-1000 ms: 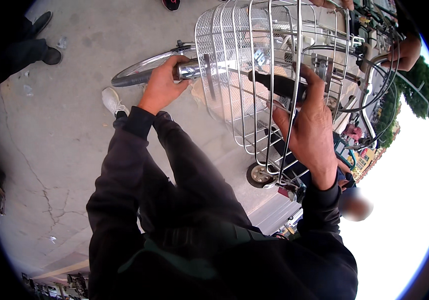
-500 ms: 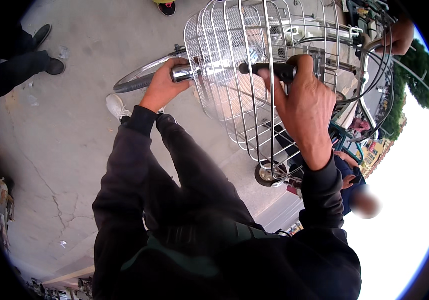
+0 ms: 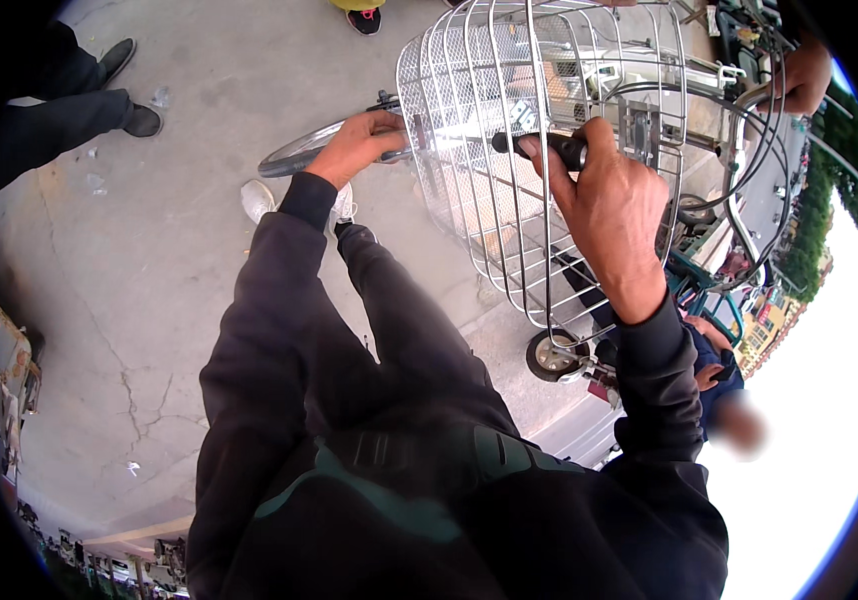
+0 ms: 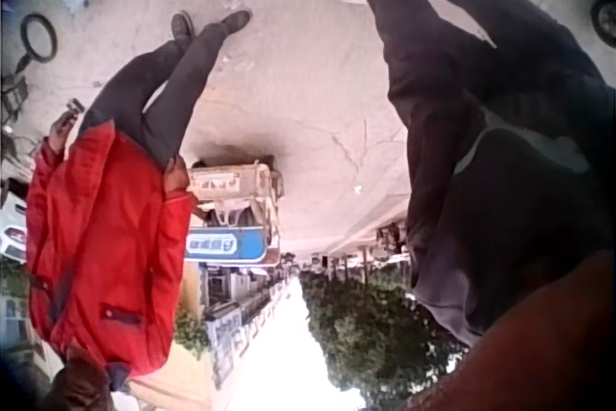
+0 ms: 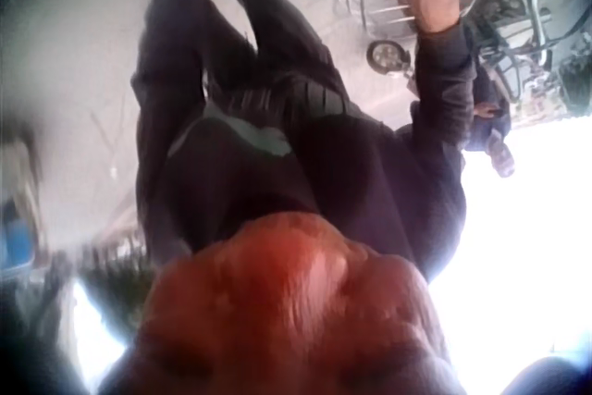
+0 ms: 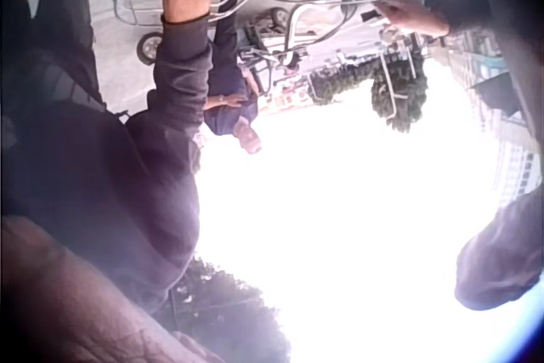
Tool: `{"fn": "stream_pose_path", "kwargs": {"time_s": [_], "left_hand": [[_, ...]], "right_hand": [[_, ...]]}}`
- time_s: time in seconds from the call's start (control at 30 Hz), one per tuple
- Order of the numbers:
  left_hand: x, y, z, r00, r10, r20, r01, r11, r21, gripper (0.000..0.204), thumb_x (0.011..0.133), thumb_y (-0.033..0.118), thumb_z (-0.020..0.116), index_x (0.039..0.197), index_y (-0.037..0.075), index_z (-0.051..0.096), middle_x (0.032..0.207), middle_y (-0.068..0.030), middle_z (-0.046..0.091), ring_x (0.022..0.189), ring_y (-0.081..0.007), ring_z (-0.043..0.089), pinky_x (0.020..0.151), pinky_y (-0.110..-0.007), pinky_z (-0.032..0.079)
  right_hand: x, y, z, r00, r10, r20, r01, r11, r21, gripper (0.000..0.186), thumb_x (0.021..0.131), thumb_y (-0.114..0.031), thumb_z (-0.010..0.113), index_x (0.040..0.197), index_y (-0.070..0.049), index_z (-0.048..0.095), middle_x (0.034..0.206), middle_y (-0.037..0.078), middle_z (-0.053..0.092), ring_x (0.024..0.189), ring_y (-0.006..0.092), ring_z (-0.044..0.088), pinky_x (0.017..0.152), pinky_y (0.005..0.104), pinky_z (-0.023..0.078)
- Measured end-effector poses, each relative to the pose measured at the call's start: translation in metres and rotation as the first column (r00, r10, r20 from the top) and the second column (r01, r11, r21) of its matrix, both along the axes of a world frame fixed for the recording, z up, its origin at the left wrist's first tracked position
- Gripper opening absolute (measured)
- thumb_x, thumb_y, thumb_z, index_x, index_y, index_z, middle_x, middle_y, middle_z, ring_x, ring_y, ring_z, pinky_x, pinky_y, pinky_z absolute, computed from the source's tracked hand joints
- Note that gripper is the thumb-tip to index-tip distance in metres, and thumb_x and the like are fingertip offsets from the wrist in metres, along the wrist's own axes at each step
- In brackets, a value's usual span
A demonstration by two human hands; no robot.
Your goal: The person uses a screwdriver to tighten the screws on a bicycle's front basket and then secures the front wheel reflector. The task is performed outdoors on a paved surface with other people and vehicles nearby.
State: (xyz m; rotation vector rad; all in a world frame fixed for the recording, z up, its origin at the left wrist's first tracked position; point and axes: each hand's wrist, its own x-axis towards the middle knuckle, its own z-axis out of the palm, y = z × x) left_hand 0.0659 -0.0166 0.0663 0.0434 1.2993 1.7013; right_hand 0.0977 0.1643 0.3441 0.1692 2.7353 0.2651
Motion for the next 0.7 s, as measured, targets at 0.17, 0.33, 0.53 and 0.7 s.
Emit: {"fn": "stream_pose_path", "kwargs": {"time_s": [0.17,0.33,0.53,0.7], "left_hand": [[0.001,0.005,-0.002,0.998,0.019,-0.060,-0.019,1.000,-0.006,0.045,0.083,0.024,0.063,0.118,-0.005,0.062,0.105,-0.0100,0.067,0.103,-0.0184,0.058,0.092,-0.029,0.043],[-0.002,0.005,-0.004,0.997,-0.069,-0.033,0.069,0.997,-0.020,0.041,0.087,0.024,0.061,0.119,-0.002,0.063,0.109,-0.0054,0.067,0.104,-0.0136,0.059,0.096,-0.027,0.041],[0.004,0.001,0.001,0.995,-0.014,0.101,0.015,1.000,-0.008,0.039,0.090,0.026,0.053,0.117,0.001,0.065,0.103,-0.0013,0.066,0.096,-0.0089,0.058,0.087,-0.027,0.044],[0.005,0.002,-0.014,0.976,0.069,0.207,-0.073,0.997,0.009,0.038,0.090,0.034,0.051,0.110,0.007,0.068,0.099,0.0009,0.065,0.089,-0.0094,0.056,0.081,-0.027,0.043]], "right_hand": [[-0.002,0.005,0.007,0.991,0.130,-0.025,-0.128,0.895,-0.427,0.035,0.087,-0.022,0.070,0.110,-0.004,0.052,0.075,0.017,0.065,0.068,0.0359,0.066,0.058,0.0421,0.050],[-0.001,-0.003,0.004,0.998,0.045,-0.033,-0.052,0.970,-0.237,0.031,0.088,-0.022,0.069,0.107,-0.006,0.052,0.074,0.016,0.064,0.067,0.0354,0.065,0.056,0.0416,0.048],[0.002,-0.003,0.002,0.999,0.004,0.052,-0.005,1.000,0.023,0.027,0.089,-0.023,0.067,0.103,-0.005,0.052,0.074,0.014,0.064,0.065,0.0354,0.064,0.053,0.0411,0.047],[0.000,0.010,0.003,0.941,0.313,-0.131,-0.339,0.867,-0.366,0.039,0.089,-0.037,0.067,0.098,-0.003,0.050,0.067,0.012,0.064,0.056,0.0310,0.064,0.049,0.0383,0.047]]}}
